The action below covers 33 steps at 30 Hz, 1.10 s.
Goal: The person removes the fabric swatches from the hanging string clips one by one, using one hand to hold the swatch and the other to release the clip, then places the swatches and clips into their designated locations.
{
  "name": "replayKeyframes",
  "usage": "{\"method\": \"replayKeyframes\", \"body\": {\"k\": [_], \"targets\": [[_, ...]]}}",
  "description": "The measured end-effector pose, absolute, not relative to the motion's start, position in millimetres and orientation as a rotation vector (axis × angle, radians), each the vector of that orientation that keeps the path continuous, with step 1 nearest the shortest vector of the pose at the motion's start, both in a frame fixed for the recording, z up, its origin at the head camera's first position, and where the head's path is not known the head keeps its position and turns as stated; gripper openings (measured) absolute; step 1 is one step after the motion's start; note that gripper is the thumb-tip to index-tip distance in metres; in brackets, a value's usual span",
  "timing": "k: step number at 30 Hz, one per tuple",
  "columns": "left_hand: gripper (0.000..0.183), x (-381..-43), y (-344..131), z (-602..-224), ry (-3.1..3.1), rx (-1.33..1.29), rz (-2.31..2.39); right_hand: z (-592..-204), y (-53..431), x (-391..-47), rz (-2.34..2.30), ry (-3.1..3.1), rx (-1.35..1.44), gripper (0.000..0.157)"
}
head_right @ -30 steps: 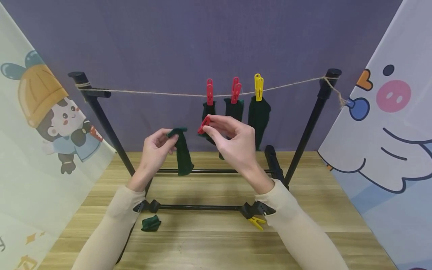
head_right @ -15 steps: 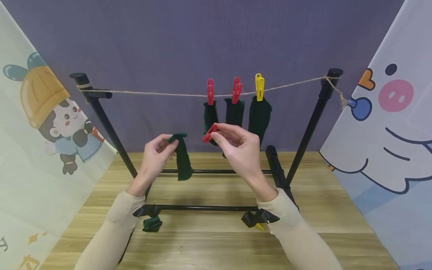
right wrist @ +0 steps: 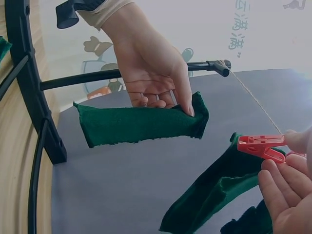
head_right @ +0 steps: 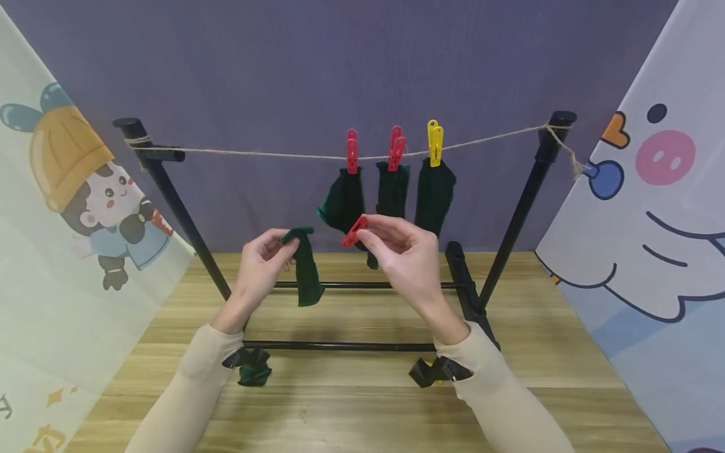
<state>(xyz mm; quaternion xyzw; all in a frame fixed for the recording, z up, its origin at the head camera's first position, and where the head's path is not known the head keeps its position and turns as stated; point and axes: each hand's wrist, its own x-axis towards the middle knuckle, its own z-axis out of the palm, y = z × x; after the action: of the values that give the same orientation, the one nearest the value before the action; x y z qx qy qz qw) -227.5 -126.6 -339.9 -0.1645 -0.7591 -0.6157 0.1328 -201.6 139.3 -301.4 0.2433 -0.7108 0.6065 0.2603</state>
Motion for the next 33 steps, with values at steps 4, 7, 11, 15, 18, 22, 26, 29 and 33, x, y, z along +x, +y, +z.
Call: {"method": "replayKeyframes", "body": {"k": [4, 7, 11, 15, 18, 22, 26, 29, 33], "targets": [[0.019, -225.6, -126.1, -344.0, -2.214, -0.472, -1.790, -306.9, 142.1, -199.4, 1.662, -1.943, 0.641, 0.026], [0.020, -223.8, -127.0, -347.3, -2.227, -0.462, -1.800, -312.5, 144.1, -198.2, 1.676, -1.960, 0.622, 0.026], [0.021, -222.7, -128.7, -351.2, -2.235, -0.444, -1.814, -320.6, 146.9, -197.6, 1.695, -1.980, 0.606, 0.025], [0.022, -222.2, -130.6, -354.3, -2.236, -0.425, -1.823, -327.4, 149.5, -196.9, 1.713, -1.986, 0.588, 0.023], [0.021, -221.1, -131.5, -355.9, -2.239, -0.414, -1.829, -332.2, 151.8, -196.1, 1.729, -1.993, 0.565, 0.023], [0.022, -218.6, -132.3, -357.4, -2.259, -0.412, -1.813, -338.0, 155.2, -195.5, 1.739, -2.008, 0.543, 0.023], [0.024, -215.2, -133.9, -360.5, -2.279, -0.416, -1.808, -344.9, 158.3, -194.0, 1.711, -2.037, 0.516, 0.023], [0.024, -212.6, -135.2, -364.0, -2.279, -0.414, -1.822, -351.0, 160.3, -191.4, 1.693, -2.064, 0.498, 0.022], [0.025, -209.2, -136.6, -370.0, -2.287, -0.400, -1.820, -360.1, 163.5, -187.6, 1.688, -2.087, 0.478, 0.022]]}}
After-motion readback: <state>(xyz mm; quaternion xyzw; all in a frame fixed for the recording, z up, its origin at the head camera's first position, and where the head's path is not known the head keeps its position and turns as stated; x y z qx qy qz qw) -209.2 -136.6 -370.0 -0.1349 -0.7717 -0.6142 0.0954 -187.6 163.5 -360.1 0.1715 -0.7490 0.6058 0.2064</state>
